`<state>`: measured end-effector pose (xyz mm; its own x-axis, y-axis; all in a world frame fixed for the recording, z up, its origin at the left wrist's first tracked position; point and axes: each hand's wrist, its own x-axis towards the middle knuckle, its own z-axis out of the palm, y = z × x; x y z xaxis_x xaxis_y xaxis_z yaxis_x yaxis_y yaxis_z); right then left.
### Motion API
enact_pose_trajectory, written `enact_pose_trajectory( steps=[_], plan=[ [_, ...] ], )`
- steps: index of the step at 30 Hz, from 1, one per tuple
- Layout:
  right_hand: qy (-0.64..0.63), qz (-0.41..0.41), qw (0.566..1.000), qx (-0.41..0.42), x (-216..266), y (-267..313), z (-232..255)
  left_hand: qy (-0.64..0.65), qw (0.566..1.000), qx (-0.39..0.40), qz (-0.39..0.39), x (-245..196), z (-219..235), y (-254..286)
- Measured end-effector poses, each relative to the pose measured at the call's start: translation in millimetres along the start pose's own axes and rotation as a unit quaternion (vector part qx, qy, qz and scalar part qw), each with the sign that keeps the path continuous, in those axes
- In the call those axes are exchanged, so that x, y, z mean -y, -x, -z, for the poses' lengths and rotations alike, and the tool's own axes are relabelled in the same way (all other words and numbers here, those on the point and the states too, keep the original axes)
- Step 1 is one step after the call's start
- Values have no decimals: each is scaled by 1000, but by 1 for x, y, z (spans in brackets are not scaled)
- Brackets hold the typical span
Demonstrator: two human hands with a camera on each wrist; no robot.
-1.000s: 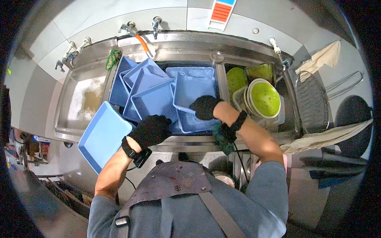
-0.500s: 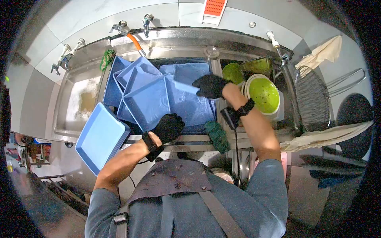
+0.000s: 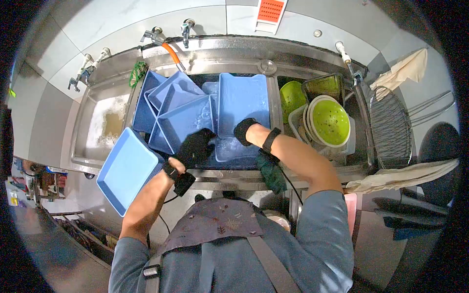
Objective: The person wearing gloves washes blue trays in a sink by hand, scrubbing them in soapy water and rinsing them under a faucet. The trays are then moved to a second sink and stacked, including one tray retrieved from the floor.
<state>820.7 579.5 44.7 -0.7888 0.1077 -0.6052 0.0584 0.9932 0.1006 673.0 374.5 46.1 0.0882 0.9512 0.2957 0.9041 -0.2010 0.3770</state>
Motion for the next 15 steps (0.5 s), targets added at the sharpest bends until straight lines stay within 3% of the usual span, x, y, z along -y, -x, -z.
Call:
enact_pose_trajectory(
  steps=[1, 2, 3, 5, 6, 7, 8, 9, 10, 11, 13, 14, 15],
  plan=[
    [2, -1, 1000, -1, -2, -9, -9, -43, 993, 23, 111, 11, -3, -3],
    [10, 3, 1000, -13, -3, -17, -17, -58, 990, -47, 117, 28, -17, -7],
    [17, 8, 1000, -23, -3, -21, -23, -58, 990, -50, 117, 43, -30, -11],
    [22, 6, 999, -38, -1, -18, -24, 125, 967, 39, 220, 65, -43, -22],
    [24, 7, 998, -54, -1, -16, -24, 271, 893, 98, 346, 22, 8, -45],
    [25, 3, 998, -56, -2, -1, -15, 269, 895, 96, 342, 59, -48, -45],
    [2, 33, 993, -112, -2, 29, 3, 308, 935, 36, 169, 103, -98, -39],
    [-19, 62, 984, -168, -2, 47, 13, 337, 941, -25, -10, 163, -132, -19],
    [-51, 28, 984, -167, -1, 38, 5, 406, 912, 17, 64, 173, -145, -17],
    [-51, 26, 984, -169, -1, 49, 8, 405, 912, 18, 62, 158, -123, -22],
    [-118, 33, 959, -254, -1, 90, 29, 586, 772, 136, 207, 103, -54, -36],
    [-135, 6, 975, -174, -4, 92, 41, 586, 771, 138, 207, 98, -57, -40],
    [-136, 4, 975, -174, -7, 105, 54, 507, 822, 147, 215, 97, -61, -47]
  ],
)
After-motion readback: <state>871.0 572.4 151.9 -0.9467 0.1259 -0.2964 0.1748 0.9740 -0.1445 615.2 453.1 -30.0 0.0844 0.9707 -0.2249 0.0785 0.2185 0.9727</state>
